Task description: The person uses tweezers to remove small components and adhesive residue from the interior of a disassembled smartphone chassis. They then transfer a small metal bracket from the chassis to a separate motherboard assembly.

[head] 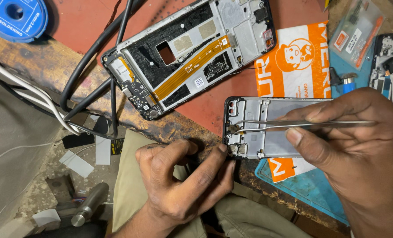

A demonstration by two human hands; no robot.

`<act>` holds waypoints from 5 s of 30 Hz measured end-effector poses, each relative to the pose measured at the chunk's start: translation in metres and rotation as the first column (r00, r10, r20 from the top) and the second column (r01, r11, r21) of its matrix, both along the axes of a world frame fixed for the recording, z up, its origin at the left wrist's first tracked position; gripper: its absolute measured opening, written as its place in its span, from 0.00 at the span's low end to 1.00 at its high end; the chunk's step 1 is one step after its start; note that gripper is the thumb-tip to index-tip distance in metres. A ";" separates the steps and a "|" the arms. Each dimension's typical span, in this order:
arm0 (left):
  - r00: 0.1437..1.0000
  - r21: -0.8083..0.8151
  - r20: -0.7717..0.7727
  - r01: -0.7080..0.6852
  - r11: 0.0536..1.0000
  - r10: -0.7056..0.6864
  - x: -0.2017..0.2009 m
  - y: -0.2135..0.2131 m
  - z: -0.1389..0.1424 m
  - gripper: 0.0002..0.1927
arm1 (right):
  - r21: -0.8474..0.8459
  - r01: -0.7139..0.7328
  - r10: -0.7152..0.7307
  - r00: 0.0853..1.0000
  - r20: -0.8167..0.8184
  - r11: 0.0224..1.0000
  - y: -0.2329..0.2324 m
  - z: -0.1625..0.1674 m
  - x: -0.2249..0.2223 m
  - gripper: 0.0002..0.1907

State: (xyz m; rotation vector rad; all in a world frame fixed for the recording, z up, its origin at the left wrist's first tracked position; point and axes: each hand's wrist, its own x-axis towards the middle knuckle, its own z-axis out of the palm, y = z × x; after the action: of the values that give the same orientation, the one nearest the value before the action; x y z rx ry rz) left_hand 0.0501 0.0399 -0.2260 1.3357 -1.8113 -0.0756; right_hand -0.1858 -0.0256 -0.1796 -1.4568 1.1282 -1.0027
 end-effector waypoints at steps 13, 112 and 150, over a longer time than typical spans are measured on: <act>1.000 -0.014 -0.006 -0.013 1.000 0.013 -0.003 -0.002 0.003 0.20 | -0.008 0.007 -0.007 1.000 0.019 1.000 0.000 -0.003 -0.005 0.12; 0.998 0.014 0.058 -0.040 0.999 0.039 -0.006 0.001 -0.011 0.24 | -0.543 -0.450 0.043 0.796 -0.603 0.709 -0.016 0.017 0.052 0.15; 0.997 0.015 0.050 -0.053 0.999 0.052 -0.005 0.000 -0.010 0.24 | -0.412 -0.018 -0.077 0.974 -0.212 0.911 -0.003 0.003 0.010 0.24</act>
State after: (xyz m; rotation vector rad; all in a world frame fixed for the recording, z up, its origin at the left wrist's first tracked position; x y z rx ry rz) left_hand 0.0449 0.0397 -0.2356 1.4068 -1.8192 -0.0299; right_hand -0.1762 -0.0285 -0.1761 -1.9362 1.1443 -1.1692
